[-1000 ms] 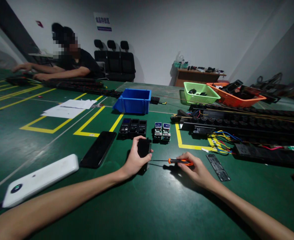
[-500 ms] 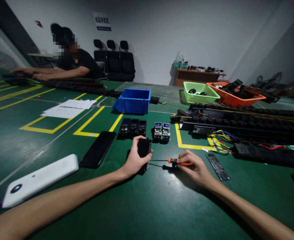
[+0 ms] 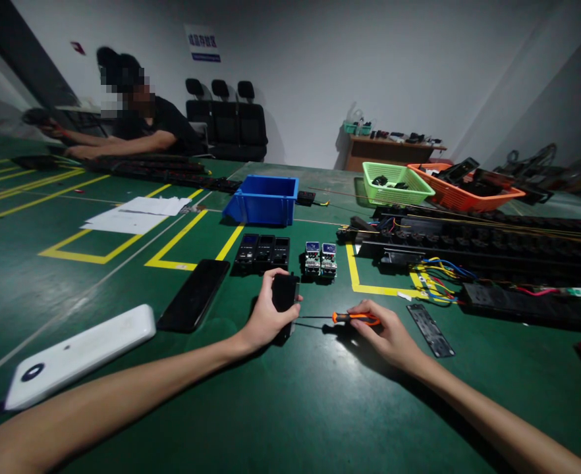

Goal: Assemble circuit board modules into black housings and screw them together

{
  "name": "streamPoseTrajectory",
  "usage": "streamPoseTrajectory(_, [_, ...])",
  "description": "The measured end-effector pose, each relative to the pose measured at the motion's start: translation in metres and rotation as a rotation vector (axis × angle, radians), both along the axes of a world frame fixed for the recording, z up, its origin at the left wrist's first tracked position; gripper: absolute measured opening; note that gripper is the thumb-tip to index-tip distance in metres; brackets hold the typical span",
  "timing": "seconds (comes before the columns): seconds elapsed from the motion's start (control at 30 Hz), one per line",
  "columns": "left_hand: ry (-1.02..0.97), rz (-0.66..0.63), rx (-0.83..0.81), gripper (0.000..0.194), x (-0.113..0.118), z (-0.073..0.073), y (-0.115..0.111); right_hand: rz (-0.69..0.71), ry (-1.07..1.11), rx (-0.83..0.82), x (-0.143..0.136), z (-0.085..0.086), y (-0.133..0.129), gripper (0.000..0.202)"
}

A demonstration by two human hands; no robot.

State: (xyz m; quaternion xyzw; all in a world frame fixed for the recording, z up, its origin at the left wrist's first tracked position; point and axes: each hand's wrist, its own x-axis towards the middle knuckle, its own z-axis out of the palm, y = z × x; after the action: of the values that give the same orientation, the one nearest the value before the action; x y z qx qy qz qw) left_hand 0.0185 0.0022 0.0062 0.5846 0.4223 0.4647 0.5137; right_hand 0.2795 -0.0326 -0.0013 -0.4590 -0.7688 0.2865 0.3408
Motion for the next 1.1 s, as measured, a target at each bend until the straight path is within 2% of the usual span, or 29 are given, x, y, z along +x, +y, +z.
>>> streamPoseTrajectory(0.13, [-0.006,0.001,0.001,0.058,-0.0001,-0.0005,0.0001,0.055,0.040,0.105,0.0002,0.0002,0.0013,0.008])
streamPoseTrajectory(0.3, [-0.009,0.002,0.025,0.058,0.0000,-0.0030,0.0015,0.089,0.057,0.150,0.0002,0.0020,0.0019,0.004])
streamPoseTrajectory(0.5, [-0.005,-0.004,0.026,0.058,-0.0003,-0.0029,0.0011,0.090,0.068,0.103,-0.0002,0.0013,0.0005,0.006])
streamPoseTrajectory(0.63, [0.001,-0.010,0.037,0.057,-0.0008,-0.0027,0.0009,0.024,0.003,0.007,0.0010,-0.0001,0.0005,0.029])
streamPoseTrajectory(0.8, [0.004,-0.007,0.057,0.057,-0.0011,-0.0024,0.0007,0.015,-0.064,-0.091,-0.0005,0.0028,0.0011,0.025])
streamPoseTrajectory(0.93, [0.007,-0.009,0.061,0.056,-0.0011,-0.0028,0.0008,0.003,-0.057,-0.070,-0.0021,0.0041,0.0004,0.022])
streamPoseTrajectory(1.1, [0.003,0.001,0.038,0.057,-0.0008,-0.0029,0.0012,0.027,-0.026,0.046,-0.0006,0.0020,0.0007,0.018])
